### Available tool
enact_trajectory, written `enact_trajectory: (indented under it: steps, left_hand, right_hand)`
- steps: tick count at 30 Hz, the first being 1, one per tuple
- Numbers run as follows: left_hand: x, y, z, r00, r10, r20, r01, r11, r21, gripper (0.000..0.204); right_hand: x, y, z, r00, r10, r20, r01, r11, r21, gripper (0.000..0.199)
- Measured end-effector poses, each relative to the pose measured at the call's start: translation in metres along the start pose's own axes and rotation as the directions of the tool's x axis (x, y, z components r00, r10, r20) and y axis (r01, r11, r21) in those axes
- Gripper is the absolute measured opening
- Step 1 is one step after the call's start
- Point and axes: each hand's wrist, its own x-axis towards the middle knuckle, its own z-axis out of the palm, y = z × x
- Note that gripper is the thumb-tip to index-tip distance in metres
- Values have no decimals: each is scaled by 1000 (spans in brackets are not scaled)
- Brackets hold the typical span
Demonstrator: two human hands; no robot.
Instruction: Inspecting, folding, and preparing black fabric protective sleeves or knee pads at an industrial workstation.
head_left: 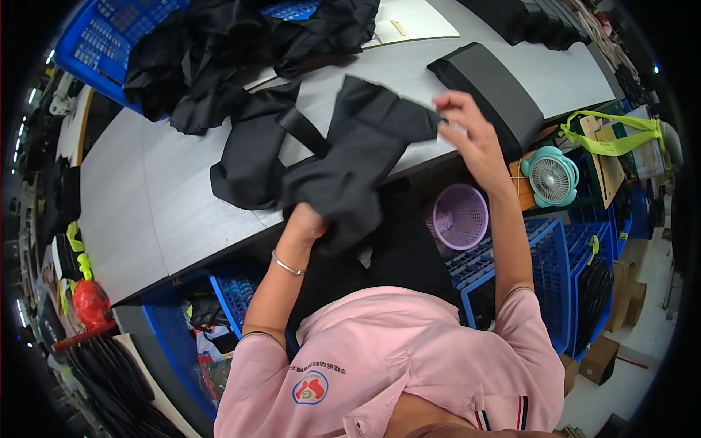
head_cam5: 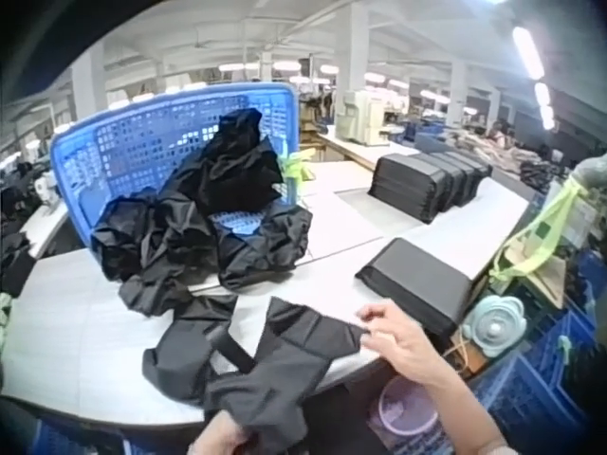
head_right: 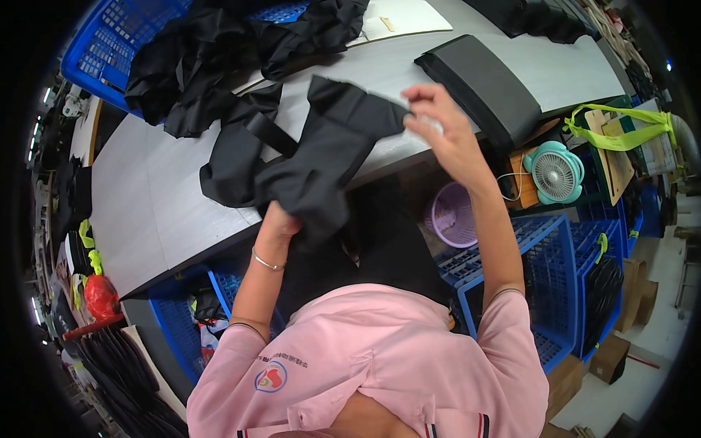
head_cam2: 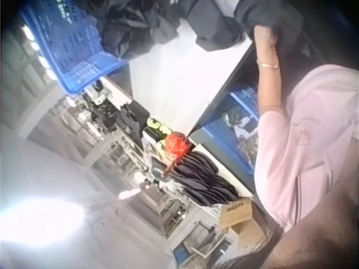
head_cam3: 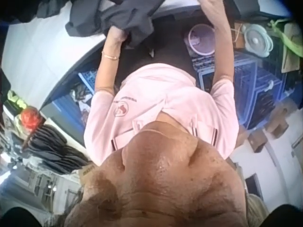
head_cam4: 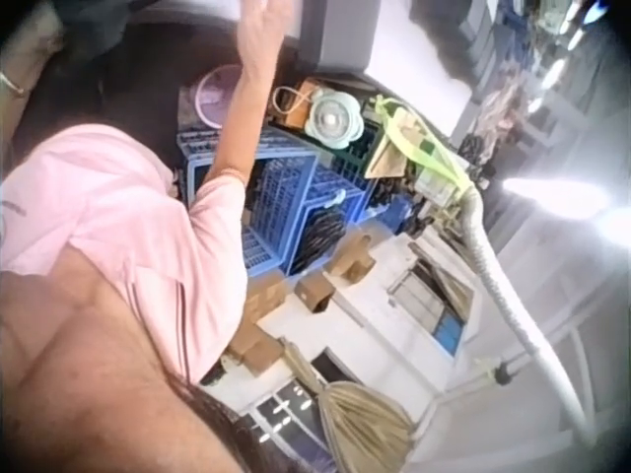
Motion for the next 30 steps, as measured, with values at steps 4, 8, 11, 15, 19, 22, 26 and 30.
enact_trajectory:
  steps: [4,8,11,15,19,22,26,30]
  left_hand:
    - [-1,-13,47,957,221,189,-285,844,454,50]
    - [-34,-1,49,947,318,41,-303,846,438,28]
    - [-24,20,42,792,581,-185,-417,738,530,23]
    - [19,34,46,899,369,-237,-351,929,114,32]
    - [31,27,57,995,94,23,-88,976,-197,38]
    - [36,18,67,985,10,170,65,901,-429,34]
    - [53,9,49,897,65,438,185,843,-504,37]
    - [53,13,77,965,71,252,21,939,-343,37]
  right_hand:
    - [36,44,5,980,67,-187,-86,992,-93,18]
    - [7,51,22,897,-65,-438,-78,951,-301,27]
    - [-44,48,36,834,419,-359,-341,903,262,31]
    - [-52,27,77,828,558,60,-410,529,743,39]
    - [-42,13,78,805,538,249,-435,251,865,41]
    - [-52,41,67,773,539,335,-438,72,896,35]
    - [-55,63,62,878,357,319,-297,-116,948,50]
    - [-48,70,62,787,552,277,-193,-206,959,41]
